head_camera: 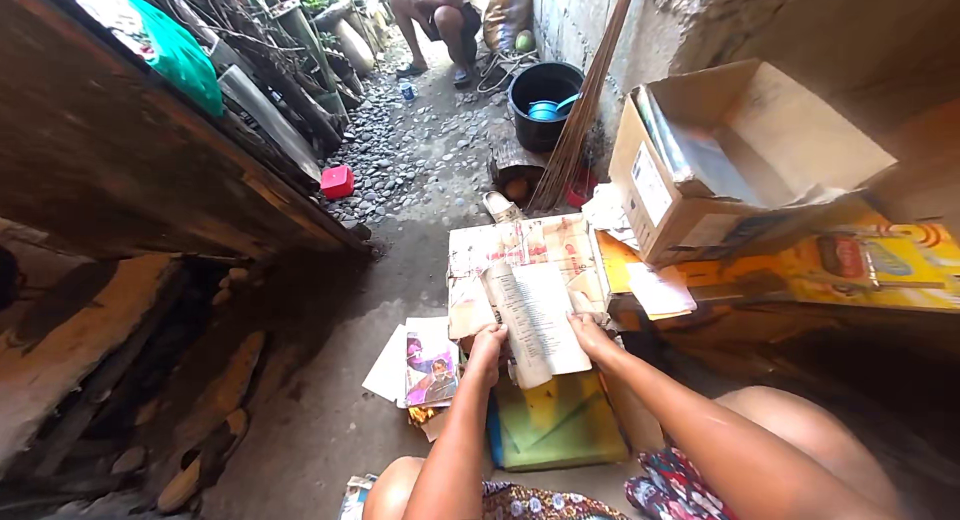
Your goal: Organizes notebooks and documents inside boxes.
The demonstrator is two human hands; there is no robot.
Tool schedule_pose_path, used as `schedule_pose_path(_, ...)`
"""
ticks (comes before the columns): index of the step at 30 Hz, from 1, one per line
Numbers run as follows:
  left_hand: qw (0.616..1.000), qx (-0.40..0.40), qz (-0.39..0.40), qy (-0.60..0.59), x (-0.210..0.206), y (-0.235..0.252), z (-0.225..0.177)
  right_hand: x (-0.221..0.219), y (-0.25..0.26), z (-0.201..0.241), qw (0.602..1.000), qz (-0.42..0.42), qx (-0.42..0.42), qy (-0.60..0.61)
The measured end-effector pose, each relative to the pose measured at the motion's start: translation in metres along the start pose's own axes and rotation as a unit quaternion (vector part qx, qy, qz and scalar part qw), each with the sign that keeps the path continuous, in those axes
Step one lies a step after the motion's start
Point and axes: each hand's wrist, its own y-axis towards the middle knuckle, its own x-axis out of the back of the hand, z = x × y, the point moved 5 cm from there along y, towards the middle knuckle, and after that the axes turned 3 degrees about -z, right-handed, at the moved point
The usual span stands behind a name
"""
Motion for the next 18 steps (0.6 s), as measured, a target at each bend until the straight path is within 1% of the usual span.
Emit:
schedule_pose_path(5, 0.994, -0.039, -0.096, 0.022, 0.026, -0.005, -0.017, 0.002, -0.001, 0.0, 1.0, 0.009, -0.008, -0.011)
schedule_pose_path(9, 0.985, -0.052, -0.146, 0.069, 0.05, -0.01, -0.03, 0.002, -0.004, 0.002, 0.997, 0.014, -0.004, -0.069)
schedule_pose_path(13, 0.977, -0.076, -0.171, 0.098, 0.066, -0.014, -0.036, 0.003, -0.007, 0.005, 0.995, 0.011, 0.004, -0.097)
schedule_pose_path(18, 0.974, -0.079, -0.178, 0.114, 0.073, -0.018, -0.037, 0.001, -0.007, 0.005, 0.994, 0.012, 0.004, -0.108)
